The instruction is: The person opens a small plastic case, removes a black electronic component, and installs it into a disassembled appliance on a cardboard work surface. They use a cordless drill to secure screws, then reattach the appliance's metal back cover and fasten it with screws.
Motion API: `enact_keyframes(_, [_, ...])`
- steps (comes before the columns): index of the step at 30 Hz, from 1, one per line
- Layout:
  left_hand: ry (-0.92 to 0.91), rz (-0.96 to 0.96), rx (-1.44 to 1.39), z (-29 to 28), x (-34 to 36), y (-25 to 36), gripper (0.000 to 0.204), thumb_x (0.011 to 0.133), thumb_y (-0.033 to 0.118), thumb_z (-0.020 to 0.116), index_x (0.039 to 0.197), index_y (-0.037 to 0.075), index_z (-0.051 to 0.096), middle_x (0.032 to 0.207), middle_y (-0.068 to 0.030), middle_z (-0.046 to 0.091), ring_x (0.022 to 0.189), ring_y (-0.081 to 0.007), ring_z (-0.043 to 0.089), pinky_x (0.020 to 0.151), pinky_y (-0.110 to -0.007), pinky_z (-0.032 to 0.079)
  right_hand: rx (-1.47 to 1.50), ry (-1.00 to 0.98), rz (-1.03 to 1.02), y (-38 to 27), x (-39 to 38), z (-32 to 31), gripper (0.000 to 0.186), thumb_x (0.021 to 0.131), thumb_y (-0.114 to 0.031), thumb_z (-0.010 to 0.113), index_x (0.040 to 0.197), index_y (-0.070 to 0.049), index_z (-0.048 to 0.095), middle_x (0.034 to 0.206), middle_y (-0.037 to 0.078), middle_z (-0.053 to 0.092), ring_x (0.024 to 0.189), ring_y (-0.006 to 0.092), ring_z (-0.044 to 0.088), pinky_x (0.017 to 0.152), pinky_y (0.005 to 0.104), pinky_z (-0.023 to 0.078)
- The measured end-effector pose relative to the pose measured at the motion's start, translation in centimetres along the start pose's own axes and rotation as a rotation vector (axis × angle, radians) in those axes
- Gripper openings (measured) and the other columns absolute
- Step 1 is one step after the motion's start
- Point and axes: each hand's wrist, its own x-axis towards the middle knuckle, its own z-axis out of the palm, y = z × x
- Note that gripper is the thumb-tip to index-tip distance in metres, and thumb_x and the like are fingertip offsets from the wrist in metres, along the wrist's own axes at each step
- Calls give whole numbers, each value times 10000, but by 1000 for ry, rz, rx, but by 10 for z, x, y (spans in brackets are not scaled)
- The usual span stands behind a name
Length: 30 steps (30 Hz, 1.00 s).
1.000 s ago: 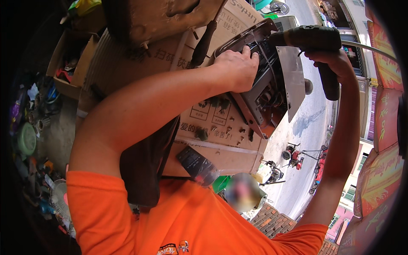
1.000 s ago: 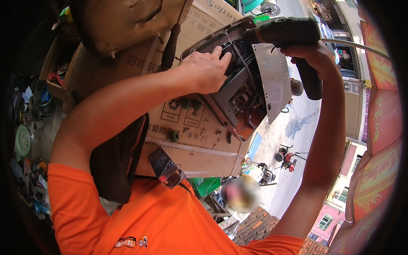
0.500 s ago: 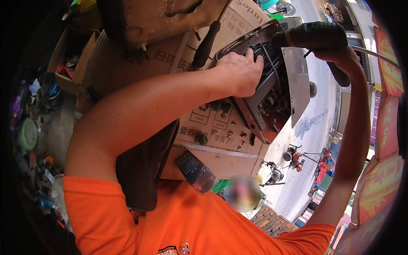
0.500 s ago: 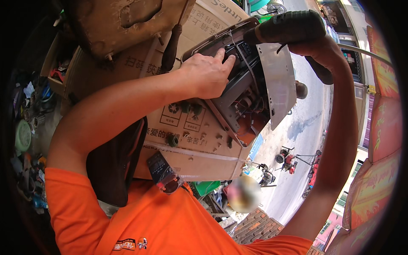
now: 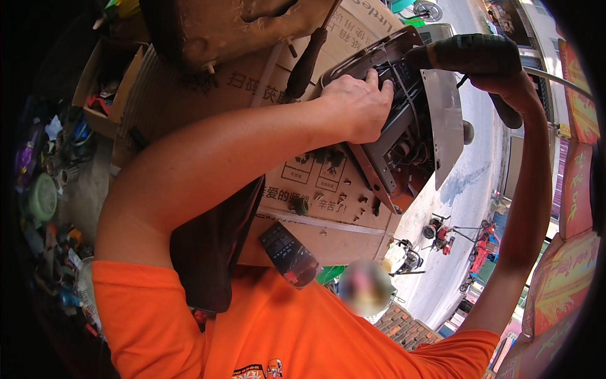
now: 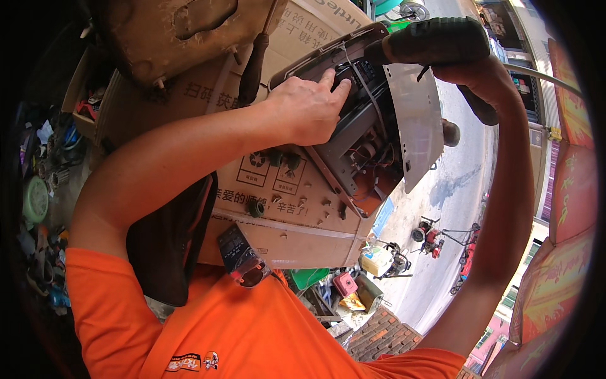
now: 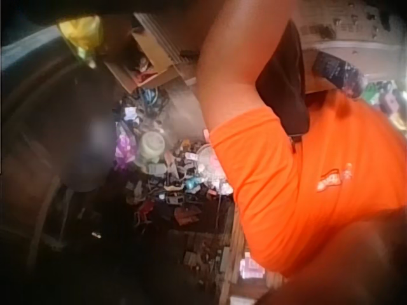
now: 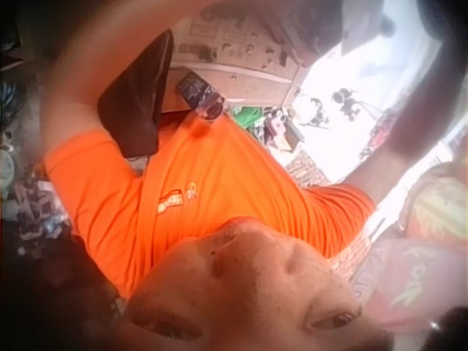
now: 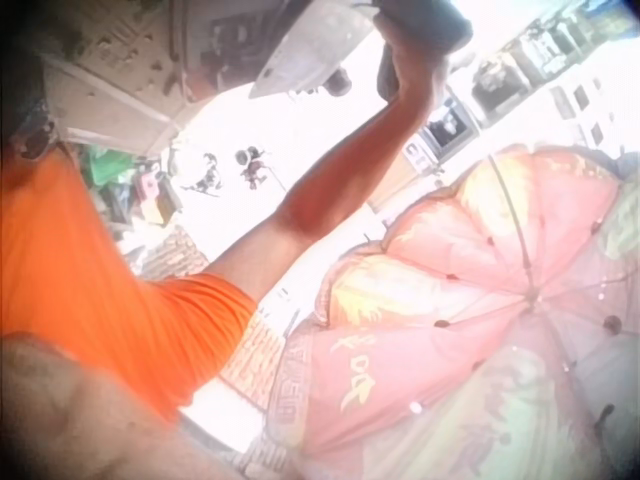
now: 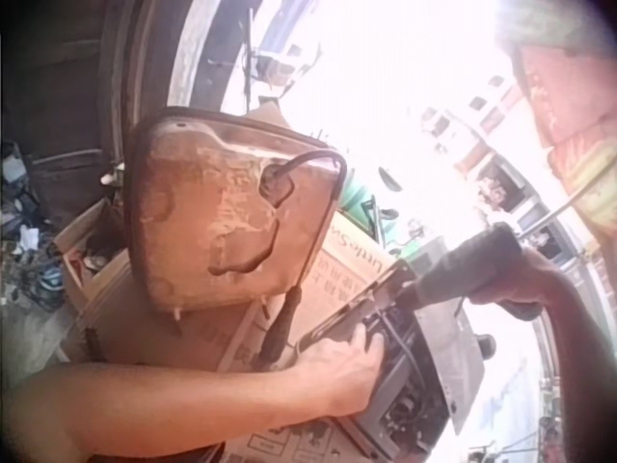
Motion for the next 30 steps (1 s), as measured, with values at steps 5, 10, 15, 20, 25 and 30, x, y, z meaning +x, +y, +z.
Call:
enact_keyframes(5, [-26, -7, -26, -3, 0, 0, 649, 905, 171, 435, 1518, -17, 331, 1521, -340, 346, 1068, -425, 675, 953, -492, 510, -3, -9, -6, -2, 0, 0, 403, 701, -197, 852, 1083, -113, 754, 939, 13, 738, 853, 121, 676, 845, 306, 531])
enact_keyframes(10, [-46, -11, -28, -6, -1, 1, 652, 898, 164, 459, 1509, -29, 336, 1513, -341, 351, 1105, -419, 657, 952, -474, 516, 13, -31, -21, -4, -1, -1, 393, 702, -202, 852, 1074, -118, 755, 936, 13, 738, 850, 119, 675, 840, 307, 528])
enact_keyframes(15, [-81, -22, -52, -9, -1, 1, 655, 893, 153, 503, 1492, -56, 343, 1495, -339, 368, 1182, -405, 621, 943, -429, 531, 21, -49, -54, -8, 1, -1, 381, 707, -189, 852, 1068, -117, 754, 936, 11, 738, 852, 119, 674, 838, 307, 529])
enact_keyframes(20, [-20, -4, -24, -3, -1, 0, 650, 899, 166, 461, 1505, -34, 340, 1504, -350, 360, 1113, -418, 653, 946, -472, 516, 98, -68, -67, 2, 5, -1, 373, 724, -169, 846, 1080, -112, 748, 949, 13, 739, 864, 123, 676, 846, 314, 531])
enact_keyframes(25, [9, -1, -11, 1, 0, 0, 649, 900, 172, 442, 1512, -19, 341, 1506, -352, 360, 1071, -421, 675, 937, -488, 511, 54, -56, -68, 1, 6, -1, 366, 735, -161, 840, 1086, -113, 745, 957, 16, 738, 870, 125, 675, 849, 317, 531])
enact_keyframes(30, [-70, -21, -45, -8, 0, 0, 640, 899, 153, 489, 1482, -70, 348, 1510, -365, 336, 1226, -400, 598, 972, -425, 517, 33, -57, -99, 4, 11, -1, 356, 739, -160, 836, 1082, -124, 747, 951, 10, 737, 866, 125, 674, 856, 317, 527])
